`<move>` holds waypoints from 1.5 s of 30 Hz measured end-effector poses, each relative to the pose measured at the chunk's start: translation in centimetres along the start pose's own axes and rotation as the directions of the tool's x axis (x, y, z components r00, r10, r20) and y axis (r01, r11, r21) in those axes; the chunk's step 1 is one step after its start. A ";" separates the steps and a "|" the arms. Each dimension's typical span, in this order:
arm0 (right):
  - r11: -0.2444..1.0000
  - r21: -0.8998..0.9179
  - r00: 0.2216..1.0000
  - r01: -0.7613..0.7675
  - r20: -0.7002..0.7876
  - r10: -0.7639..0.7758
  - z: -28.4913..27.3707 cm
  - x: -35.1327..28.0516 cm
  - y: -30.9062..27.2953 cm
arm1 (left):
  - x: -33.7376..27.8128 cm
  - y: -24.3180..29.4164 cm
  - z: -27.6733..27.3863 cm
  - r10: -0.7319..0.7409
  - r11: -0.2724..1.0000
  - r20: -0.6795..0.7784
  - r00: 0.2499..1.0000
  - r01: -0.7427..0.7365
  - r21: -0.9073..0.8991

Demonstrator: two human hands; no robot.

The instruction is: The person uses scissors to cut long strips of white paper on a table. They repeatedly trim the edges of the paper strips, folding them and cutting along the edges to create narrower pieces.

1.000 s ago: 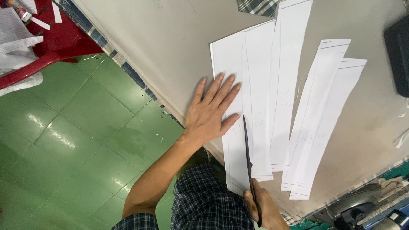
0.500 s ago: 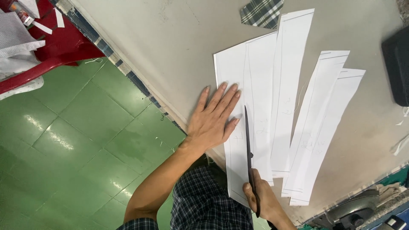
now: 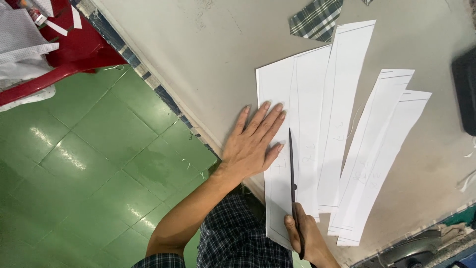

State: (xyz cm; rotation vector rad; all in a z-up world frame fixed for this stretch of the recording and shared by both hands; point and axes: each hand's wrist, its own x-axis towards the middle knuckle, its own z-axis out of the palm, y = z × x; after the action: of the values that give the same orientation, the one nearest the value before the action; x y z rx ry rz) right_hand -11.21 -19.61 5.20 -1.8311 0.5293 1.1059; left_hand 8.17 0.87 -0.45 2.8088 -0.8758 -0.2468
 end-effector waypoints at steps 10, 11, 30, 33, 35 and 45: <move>0.992 0.123 0.996 0.006 0.088 -0.017 -2.8 1.9 -6.8 | 0.4 -0.2 -0.9 -0.008 0.992 -0.051 0.999 0.001 -0.127; 0.994 0.105 0.998 -0.008 0.070 0.000 -2.8 2.2 -6.8 | 0.5 -0.4 -1.0 -0.018 0.983 -0.088 0.996 0.001 -0.182; 0.992 0.012 0.984 -0.125 0.133 0.122 -3.3 3.3 -7.2 | 6.9 -5.9 -1.6 0.056 0.996 0.013 0.998 -0.057 0.072; 0.994 0.007 0.988 -0.106 0.110 0.104 -2.9 3.6 -6.1 | 6.9 -5.9 -1.6 0.050 0.998 0.025 0.998 -0.051 0.026; 0.997 -0.070 1.000 0.011 0.024 -0.010 -2.4 3.8 -5.1 | 6.9 -6.0 -1.4 0.054 0.998 0.030 0.998 -0.055 0.022; 0.983 -0.122 0.991 -0.134 -0.005 0.135 -1.4 4.4 -3.0 | 6.9 -6.0 -1.6 0.072 0.997 -0.026 0.997 -0.072 0.007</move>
State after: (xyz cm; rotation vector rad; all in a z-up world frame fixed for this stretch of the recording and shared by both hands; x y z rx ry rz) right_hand -6.15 -18.98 3.16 -1.9215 0.6020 1.2559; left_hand 17.36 2.00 -1.00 2.7730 -0.9710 -0.1970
